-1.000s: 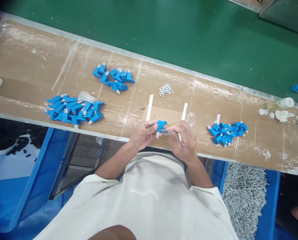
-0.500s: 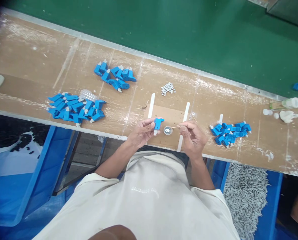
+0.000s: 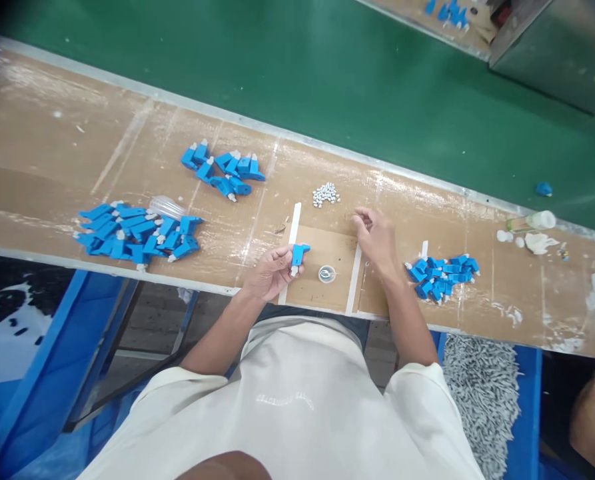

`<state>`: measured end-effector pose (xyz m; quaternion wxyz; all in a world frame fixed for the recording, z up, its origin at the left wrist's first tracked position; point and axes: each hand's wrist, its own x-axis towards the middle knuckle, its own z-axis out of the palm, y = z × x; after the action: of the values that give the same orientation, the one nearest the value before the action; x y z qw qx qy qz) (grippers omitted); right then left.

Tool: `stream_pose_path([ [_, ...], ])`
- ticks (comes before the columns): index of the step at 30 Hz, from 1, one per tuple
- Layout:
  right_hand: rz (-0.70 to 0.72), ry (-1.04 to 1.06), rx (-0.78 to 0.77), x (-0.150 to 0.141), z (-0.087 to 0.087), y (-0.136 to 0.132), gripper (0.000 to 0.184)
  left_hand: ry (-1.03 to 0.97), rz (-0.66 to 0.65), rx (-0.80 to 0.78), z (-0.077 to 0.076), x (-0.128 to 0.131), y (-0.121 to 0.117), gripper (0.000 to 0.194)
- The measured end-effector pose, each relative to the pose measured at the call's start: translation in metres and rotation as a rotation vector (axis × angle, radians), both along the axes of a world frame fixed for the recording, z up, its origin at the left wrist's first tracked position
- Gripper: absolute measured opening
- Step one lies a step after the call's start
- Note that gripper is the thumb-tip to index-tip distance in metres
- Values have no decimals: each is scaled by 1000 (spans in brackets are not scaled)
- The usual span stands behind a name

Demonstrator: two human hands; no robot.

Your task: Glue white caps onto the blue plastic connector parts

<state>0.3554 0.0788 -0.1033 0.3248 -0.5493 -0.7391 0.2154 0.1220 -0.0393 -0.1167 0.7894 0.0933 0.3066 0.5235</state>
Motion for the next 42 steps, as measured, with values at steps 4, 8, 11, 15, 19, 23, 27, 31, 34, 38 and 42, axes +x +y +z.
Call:
stream_pose_path([
  [4, 116, -93, 20, -16, -13, 53, 19, -31, -4, -19, -1, -1, 2, 44],
  [8, 222, -206, 92, -24, -20, 69, 20, -40, -5, -17, -1, 0, 3, 41],
  [11, 273, -295, 91, -24, -19, 72, 21, -45, -16, -12, 0, 1, 3, 44],
  [15, 337, -473, 66, -29, -11, 77, 21, -38, -28, -2, 1, 0, 3, 50],
  [19, 378, -526, 3, -33, 8, 72, 15, -42, -17, -4, -1, -1, 3, 55],
  [23, 338, -155, -159, -29, 35, 41, 9, -65, -3, -3, -3, -2, 3, 58],
  [27, 327, 304, -440, -27, 54, -13, 27, -71, 4, 35, -4, 0, 3, 55],
  [31, 288, 560, -613, -33, 59, -60, 35, -31, 6, 69, -2, 3, 0, 55],
  [34, 223, 715, -700, -37, 58, -78, 37, 7, 8, 102, 4, 5, -5, 56],
  [38, 181, 835, -780, -39, 56, -87, 39, 38, 4, 147, 15, 7, -9, 54],
  [42, 169, 896, -770, -40, 55, -91, 38, 59, -17, 158, 19, 9, -9, 55],
])
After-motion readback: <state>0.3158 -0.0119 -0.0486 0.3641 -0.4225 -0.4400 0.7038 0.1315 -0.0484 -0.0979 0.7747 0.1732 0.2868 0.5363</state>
